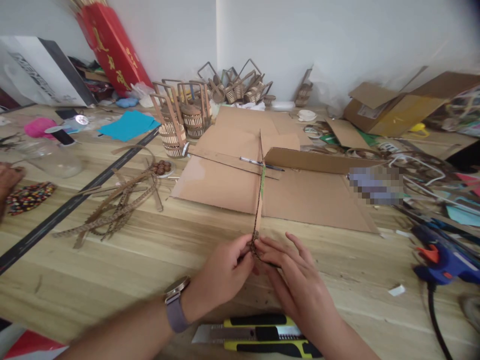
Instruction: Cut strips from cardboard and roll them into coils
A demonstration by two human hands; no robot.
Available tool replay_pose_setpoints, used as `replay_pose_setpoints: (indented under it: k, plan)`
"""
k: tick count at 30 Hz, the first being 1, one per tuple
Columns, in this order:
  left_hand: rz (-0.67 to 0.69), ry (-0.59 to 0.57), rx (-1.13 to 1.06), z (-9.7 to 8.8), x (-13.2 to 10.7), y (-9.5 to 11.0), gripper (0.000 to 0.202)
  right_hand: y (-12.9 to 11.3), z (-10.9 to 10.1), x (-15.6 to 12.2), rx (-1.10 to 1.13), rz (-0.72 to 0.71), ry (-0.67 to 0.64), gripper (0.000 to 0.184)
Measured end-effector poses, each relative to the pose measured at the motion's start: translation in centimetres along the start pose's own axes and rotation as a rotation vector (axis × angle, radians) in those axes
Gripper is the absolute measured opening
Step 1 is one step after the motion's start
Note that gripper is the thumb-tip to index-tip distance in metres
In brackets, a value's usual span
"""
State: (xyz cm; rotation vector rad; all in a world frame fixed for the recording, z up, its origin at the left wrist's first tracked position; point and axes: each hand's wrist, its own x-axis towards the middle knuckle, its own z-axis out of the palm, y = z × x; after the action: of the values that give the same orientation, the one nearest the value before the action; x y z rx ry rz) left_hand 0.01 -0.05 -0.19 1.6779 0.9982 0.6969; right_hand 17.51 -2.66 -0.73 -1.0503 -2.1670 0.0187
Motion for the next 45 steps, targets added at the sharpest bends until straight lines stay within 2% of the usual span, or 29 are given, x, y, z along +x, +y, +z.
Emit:
replay_pose_setpoints:
  k: [10, 18, 26, 30, 39, 45]
  plan:
    - [0.008, -0.037, 0.02, -0.25, -0.11, 0.19, 0.022, 0.1, -0.5, -0.06, 0.07, 0.096, -0.003, 0.017]
    - [0.019, -0.007, 0.054, -0.05, 0.01, -0.04, 0.025, -0.02, -0.14, -0.35, 0.058, 0.037, -0.012, 0.014]
    - [0.033, 0.002, 0.017, -0.13, 0.01, 0.15, 0.031, -0.14, -0.27, -0.38, 0.007, 0.085, 0.079, 0.014]
    - [0.046, 0.001, 0.004, -0.12, -0.13, 0.15, 0.032, 0.0, -0.2, -0.39, 0.012, 0.082, 0.055, 0.016]
    - [0.072, 0.002, 0.052, 0.05, -0.2, 0.1, 0.022, 0.41, -0.07, -0.74, 0.003, 0.013, -0.068, 0.026]
    - [0.065, -0.01, 0.096, -0.12, -0.21, -0.1, 0.016, 0.51, -0.28, -0.31, 0.042, 0.034, -0.006, 0.015]
